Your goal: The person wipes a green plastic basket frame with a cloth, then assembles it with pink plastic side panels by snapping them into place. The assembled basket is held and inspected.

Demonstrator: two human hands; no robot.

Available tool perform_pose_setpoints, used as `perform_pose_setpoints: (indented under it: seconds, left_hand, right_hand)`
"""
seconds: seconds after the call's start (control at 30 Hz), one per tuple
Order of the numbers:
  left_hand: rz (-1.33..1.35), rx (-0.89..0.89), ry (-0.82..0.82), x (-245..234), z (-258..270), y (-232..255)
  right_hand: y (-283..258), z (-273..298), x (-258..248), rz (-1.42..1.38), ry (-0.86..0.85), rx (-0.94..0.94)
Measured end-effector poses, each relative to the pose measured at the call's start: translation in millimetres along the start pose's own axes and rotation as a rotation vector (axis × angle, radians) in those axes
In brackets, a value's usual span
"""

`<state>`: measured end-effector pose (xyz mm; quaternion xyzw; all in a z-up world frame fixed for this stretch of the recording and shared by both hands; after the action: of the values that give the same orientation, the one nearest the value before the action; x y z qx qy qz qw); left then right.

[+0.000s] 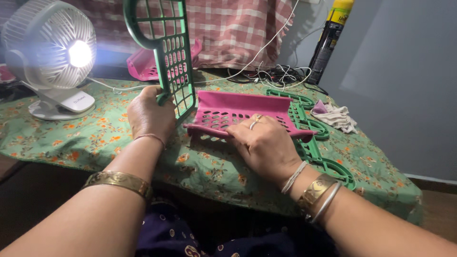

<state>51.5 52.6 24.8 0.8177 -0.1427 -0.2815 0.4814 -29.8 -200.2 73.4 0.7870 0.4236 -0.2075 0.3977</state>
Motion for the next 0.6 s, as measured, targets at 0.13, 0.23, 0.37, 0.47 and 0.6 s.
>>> perform_pose_setpoints:
  seconds: [0.13,0.23,0.37,0.47,0.6]
  left_hand:
    - [-0.035,-0.04,-0.016,5.6,2.0,4.2]
    - [-0.055,-0.023,-0.027,11.5,1.7,9.0]
    - [0.039,-0.05,-0.071,21.2,3.1,8.5]
    - [0.076,-0.065,-0.145,29.7,4.2,8.9]
    - [0.056,-0.064,-0.198,35.1,3.7,11.1]
  right_hand:
    - [-3.7,1.5,-3.1,0.061,0.008,0.0]
    - [-1.5,3.0,-2.2,0.071,-0.013,0.008]
    - [4.2,11.7,-0.2,0.011,-0.073,0.038]
    - [7.6,19.1,-3.3,0.019,-0.09,0.029]
    - [12.1,24.4,-14.6,-0.011,-0.05,0.038]
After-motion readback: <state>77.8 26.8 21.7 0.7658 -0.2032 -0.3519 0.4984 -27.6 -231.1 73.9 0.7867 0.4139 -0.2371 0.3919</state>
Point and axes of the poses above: each hand's wrist, its own z-axis away from the middle knuckle, its own x-axis out of the palm, y = z × x, the point moved 6 cm from there along -z, towards the middle knuckle, and after that the axes turned 14 degrees about -x, right-handed, at the moved point
